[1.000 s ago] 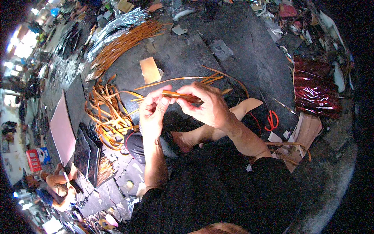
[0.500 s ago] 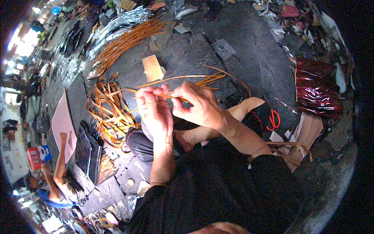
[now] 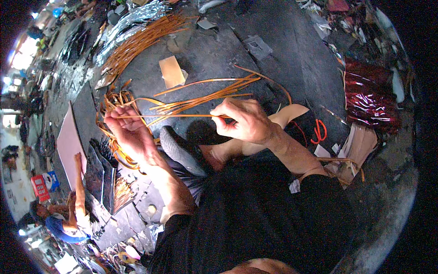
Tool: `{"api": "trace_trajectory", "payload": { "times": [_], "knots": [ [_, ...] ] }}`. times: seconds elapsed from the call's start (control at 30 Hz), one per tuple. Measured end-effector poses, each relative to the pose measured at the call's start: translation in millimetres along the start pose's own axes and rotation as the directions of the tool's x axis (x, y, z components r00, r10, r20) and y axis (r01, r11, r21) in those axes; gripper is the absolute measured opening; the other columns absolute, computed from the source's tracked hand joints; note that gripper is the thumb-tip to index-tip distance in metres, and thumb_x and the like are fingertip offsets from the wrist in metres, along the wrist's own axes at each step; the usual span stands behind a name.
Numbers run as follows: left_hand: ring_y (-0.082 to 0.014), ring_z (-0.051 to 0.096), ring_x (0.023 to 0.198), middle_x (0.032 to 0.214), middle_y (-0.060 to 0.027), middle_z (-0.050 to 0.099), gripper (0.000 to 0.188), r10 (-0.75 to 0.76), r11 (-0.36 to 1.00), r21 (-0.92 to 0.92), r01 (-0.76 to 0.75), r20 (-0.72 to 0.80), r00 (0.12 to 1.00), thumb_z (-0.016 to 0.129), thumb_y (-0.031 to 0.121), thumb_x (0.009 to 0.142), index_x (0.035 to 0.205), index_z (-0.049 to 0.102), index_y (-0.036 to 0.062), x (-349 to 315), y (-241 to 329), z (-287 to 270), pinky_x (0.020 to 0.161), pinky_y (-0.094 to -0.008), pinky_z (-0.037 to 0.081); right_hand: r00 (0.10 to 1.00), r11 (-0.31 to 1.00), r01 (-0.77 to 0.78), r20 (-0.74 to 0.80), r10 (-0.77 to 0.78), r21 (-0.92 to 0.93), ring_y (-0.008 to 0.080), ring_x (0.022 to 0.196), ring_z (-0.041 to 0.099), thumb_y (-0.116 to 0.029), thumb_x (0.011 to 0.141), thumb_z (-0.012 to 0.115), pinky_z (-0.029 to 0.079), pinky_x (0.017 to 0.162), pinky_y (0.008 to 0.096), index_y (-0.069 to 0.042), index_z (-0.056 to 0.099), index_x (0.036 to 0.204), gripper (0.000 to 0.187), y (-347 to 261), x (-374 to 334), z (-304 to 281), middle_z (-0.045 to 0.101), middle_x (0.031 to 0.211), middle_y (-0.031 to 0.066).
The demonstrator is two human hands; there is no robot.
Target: The person sits on the floor and repeatedly picks up thin copper wires, straightens them by hand, and places them into a neat pile. The person handles the wires one at a time, occasionally adjusting the pile.
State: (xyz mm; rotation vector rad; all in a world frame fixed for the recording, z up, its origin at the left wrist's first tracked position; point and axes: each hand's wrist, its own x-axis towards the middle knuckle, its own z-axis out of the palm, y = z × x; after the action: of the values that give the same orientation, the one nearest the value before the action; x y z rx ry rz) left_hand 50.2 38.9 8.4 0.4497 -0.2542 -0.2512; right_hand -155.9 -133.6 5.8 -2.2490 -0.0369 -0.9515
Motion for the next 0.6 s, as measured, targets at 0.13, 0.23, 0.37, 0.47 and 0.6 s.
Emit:
{"api": "trace_trajectory", "payload": {
  "times": [0.13, 0.23, 0.37, 0.47, 0.6],
  "knots": [
    [-0.0182, 0.061, 0.096, 0.096, -0.0052, 0.068, 0.019, -0.065, 0.99, -0.12, 0.071, 0.055, 0.996, 0.058, 0.022, 0.094, 0.099, 0.064, 0.0046, 14, 15, -22, 0.093, -0.0356, 0.048, 0.999, 0.999, -0.048, -0.01, 0.048, -0.008, 0.0226, 0.065, 0.066, 0.0, 0.072, 0.072, 0.052, 0.058, 0.0326, -0.006, 0.061, 0.088, 0.02, -1, -1, -7, 0.064, 0.075, 0.0071],
    [-0.0201, 0.063, 0.096, 0.096, -0.0071, 0.069, 0.017, -0.065, 0.985, -0.157, 0.068, 0.027, 0.998, 0.06, 0.019, 0.093, 0.098, 0.065, 0.0031, 28, 30, -37, 0.093, -0.0374, 0.05, 0.997, 0.997, -0.072, 0.006, 0.072, -0.023, 0.0225, 0.066, 0.066, -0.001, 0.072, 0.072, 0.053, 0.059, 0.0325, -0.007, 0.062, 0.087, 0.02, 7, -16, -13, 0.065, 0.076, 0.0065],
    [-0.0216, 0.064, 0.095, 0.094, -0.0085, 0.07, 0.015, -0.11, 0.974, -0.201, 0.105, -0.014, 0.994, 0.062, 0.016, 0.091, 0.097, 0.066, 0.0026, 41, 40, -48, 0.095, -0.0389, 0.05, 0.996, 0.995, -0.089, 0.005, 0.09, -0.052, 0.0228, 0.069, 0.068, -0.001, 0.071, 0.072, 0.054, 0.06, 0.0329, -0.006, 0.062, 0.087, 0.019, 10, -24, -18, 0.067, 0.078, 0.0067],
    [-0.0213, 0.065, 0.097, 0.097, -0.0093, 0.07, 0.013, -0.161, 0.956, -0.233, 0.177, 0.087, 0.983, 0.063, 0.014, 0.09, 0.093, 0.066, 0.002, 53, 58, -76, 0.094, -0.0415, 0.05, 0.989, 0.985, -0.148, 0.0, 0.148, -0.091, 0.0226, 0.071, 0.069, -0.003, 0.072, 0.072, 0.055, 0.063, 0.0328, -0.006, 0.062, 0.086, 0.017, 13, -32, -29, 0.068, 0.081, 0.0075],
    [-0.022, 0.065, 0.097, 0.095, -0.0094, 0.07, 0.012, -0.122, 0.968, -0.224, 0.115, -0.02, 0.992, 0.063, 0.013, 0.09, 0.091, 0.066, 0.0012, 61, 66, -91, 0.094, -0.0414, 0.05, 0.972, 0.97, -0.235, -0.005, 0.235, -0.066, 0.0228, 0.071, 0.069, -0.003, 0.073, 0.072, 0.055, 0.063, 0.0328, -0.006, 0.062, 0.086, 0.017, 12, -37, -35, 0.068, 0.081, 0.0079]
  ]
}}
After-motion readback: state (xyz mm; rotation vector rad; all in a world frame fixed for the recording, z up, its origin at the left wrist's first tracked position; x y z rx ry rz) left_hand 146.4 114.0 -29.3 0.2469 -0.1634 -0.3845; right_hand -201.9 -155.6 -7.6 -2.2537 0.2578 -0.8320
